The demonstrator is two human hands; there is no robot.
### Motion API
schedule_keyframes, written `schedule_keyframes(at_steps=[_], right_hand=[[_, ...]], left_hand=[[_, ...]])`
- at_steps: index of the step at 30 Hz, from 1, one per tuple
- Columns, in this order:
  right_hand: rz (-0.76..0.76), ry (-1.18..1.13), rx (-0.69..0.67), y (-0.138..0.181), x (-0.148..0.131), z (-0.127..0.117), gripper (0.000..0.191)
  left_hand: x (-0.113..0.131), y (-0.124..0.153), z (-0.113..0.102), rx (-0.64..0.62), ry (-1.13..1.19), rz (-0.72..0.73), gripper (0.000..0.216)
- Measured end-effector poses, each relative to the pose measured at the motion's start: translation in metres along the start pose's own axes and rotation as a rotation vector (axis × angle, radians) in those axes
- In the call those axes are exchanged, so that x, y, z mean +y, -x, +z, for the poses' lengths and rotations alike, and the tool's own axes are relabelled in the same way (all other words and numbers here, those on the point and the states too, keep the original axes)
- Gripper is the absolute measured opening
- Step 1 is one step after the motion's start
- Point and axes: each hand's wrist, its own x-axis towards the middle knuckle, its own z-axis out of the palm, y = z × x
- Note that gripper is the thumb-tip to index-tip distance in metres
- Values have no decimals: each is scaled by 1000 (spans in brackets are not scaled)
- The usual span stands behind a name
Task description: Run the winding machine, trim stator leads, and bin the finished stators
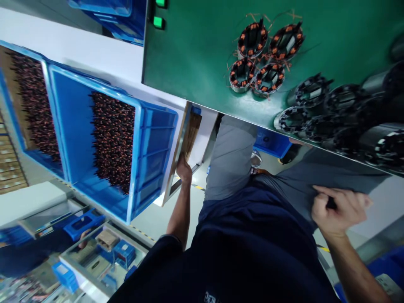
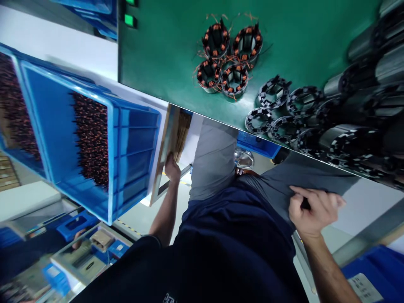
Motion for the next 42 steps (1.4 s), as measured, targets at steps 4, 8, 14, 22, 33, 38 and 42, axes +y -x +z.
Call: schedule_keyframes(at_steps=[4, 8, 14, 22, 33, 38, 42], right_hand=[[7, -7, -16, 2, 2, 3, 18], [35, 41, -78, -14, -6, 7, 29], [87, -389, -196, -104, -71, 33, 29], [168, -1048, -589, -193, -226, 84, 132], [659, -1482, -866, -149, -264, 39, 59], [564, -1522, -855, -137, -302, 25, 49], [341, -1305, -922, -134, -341, 14, 49]], left_hand=[[6, 65, 1, 38, -30, -20, 58], [12, 145, -47, 148, 2, 116, 54], [5, 213, -228, 270, 118, 144, 32], [3, 224, -397, 1071, 767, -74, 48], [-36, 162, -378, 1047, 1204, -230, 47], [-49, 124, -353, 1011, 1433, -240, 33], [-47, 107, -322, 969, 1596, -296, 29]])
